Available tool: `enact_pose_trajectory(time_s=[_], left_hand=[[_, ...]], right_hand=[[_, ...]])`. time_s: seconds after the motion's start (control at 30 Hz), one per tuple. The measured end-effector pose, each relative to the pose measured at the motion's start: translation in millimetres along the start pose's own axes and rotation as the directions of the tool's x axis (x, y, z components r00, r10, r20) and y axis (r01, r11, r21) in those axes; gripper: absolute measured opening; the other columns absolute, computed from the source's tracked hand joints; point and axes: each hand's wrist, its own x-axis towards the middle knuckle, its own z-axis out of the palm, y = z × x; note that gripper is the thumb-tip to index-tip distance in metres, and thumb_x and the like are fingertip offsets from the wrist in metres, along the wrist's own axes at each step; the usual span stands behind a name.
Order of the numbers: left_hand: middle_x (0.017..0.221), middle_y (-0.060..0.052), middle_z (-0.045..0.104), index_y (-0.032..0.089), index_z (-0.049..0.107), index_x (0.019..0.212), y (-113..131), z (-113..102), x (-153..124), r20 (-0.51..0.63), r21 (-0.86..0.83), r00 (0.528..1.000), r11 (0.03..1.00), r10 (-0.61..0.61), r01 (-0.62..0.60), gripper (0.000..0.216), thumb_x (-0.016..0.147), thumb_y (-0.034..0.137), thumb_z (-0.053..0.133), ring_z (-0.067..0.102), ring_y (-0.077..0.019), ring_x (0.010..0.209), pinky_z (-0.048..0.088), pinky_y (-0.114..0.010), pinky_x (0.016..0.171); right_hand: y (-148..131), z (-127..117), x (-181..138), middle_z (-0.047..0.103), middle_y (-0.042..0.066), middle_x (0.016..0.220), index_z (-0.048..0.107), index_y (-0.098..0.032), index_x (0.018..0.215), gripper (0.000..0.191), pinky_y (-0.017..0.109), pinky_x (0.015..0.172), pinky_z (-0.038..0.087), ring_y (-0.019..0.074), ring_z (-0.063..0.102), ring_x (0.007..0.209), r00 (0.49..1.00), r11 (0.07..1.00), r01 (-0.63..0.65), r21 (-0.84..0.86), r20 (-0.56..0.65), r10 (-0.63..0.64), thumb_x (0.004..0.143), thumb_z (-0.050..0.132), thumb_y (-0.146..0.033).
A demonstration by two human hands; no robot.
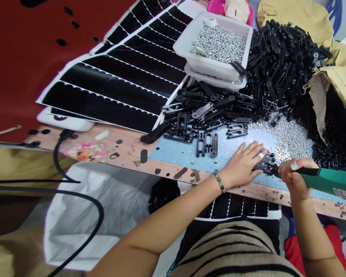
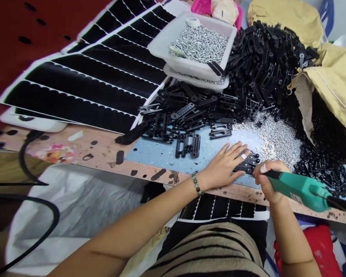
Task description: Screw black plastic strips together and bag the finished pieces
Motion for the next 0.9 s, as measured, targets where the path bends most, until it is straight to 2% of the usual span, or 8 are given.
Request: enact_pose_trajectory(time_s=[0.13, 0.23, 0.37, 0.5, 0.73, 0.9], left_hand=[[0.154, -0.009, 0.025, 0.02, 0.03, 0.143, 0.1, -0.5, 0.5, -0.005, -0.002, 1.0, 1.0, 0.002, -0.002, 0.063, 0.091, 0.048, 0.049, 0.013, -0.0253, 0.144, 0.011, -0.048, 0.116], [0.153, -0.009, 0.026, 0.02, 0.031, 0.143, -0.3, -2.0, 0.5, -0.006, 0.011, 1.0, 1.0, 0.004, -0.004, 0.063, 0.09, 0.047, 0.051, 0.015, -0.0257, 0.143, 0.014, -0.048, 0.116], [0.154, -0.008, 0.026, 0.02, 0.031, 0.143, -2.8, -1.0, 1.1, -0.012, 0.046, 1.0, 0.999, -0.008, 0.009, 0.063, 0.09, 0.043, 0.053, 0.016, -0.0264, 0.143, 0.018, -0.048, 0.115], [0.155, -0.008, 0.023, 0.02, 0.032, 0.144, -7.0, 1.0, 3.5, -0.036, 0.068, 0.999, 0.998, 0.002, 0.0, 0.059, 0.091, 0.041, 0.049, 0.015, -0.0273, 0.144, 0.021, -0.049, 0.114], [0.153, -0.011, 0.026, 0.017, 0.034, 0.144, -12.6, -1.4, 8.6, -0.05, 0.075, 0.999, 0.997, 0.016, -0.012, 0.059, 0.091, 0.04, 0.045, 0.017, -0.0307, 0.143, 0.028, -0.05, 0.112], [0.151, -0.014, 0.03, 0.013, 0.041, 0.141, -21.4, 1.5, 15.6, -0.017, 0.125, 1.0, 0.992, 0.015, -0.013, 0.059, 0.089, 0.041, 0.043, 0.02, -0.0346, 0.141, 0.031, -0.053, 0.11]], right_hand=[[4.6, -1.8, -2.0, 0.051, -0.007, 0.054, 0.057, -0.026, 0.088, 0.014, 0.031, 0.049, 0.045, 0.0131, 0.051, 0.043, 0.999, 0.998, 0.013, -0.055, 0.047, -0.01, 0.08, 0.065, -0.034], [7.9, -3.5, -5.5, 0.051, -0.007, 0.054, 0.058, -0.026, 0.094, 0.016, 0.031, 0.051, 0.047, 0.0123, 0.051, 0.043, 0.997, 0.998, 0.068, -0.006, 0.038, -0.067, 0.081, 0.063, -0.032], [9.8, -2.7, -6.5, 0.047, -0.009, 0.052, 0.056, -0.026, 0.093, 0.011, 0.028, 0.052, 0.045, 0.0098, 0.046, 0.041, 0.982, 0.988, 0.136, 0.071, -0.139, -0.126, 0.083, 0.059, -0.028], [1.2, -6.6, -2.4, 0.041, -0.009, 0.052, 0.054, -0.026, 0.086, 0.008, 0.027, 0.052, 0.043, 0.0089, 0.04, 0.04, 0.947, 0.985, 0.118, 0.122, -0.312, -0.075, 0.082, 0.057, -0.031], [-8.6, -27.7, 2.4, 0.038, -0.009, 0.053, 0.054, -0.027, 0.095, 0.018, 0.027, 0.051, 0.041, 0.009, 0.037, 0.04, 0.892, 0.982, 0.106, 0.158, -0.452, -0.023, 0.083, 0.057, -0.04], [-13.8, -57.6, -10.4, 0.045, -0.008, 0.06, 0.05, -0.026, 0.101, 0.028, 0.029, 0.056, 0.045, 0.0103, 0.046, 0.048, 0.791, 0.985, 0.114, 0.127, -0.611, -0.012, 0.08, 0.061, -0.041]])
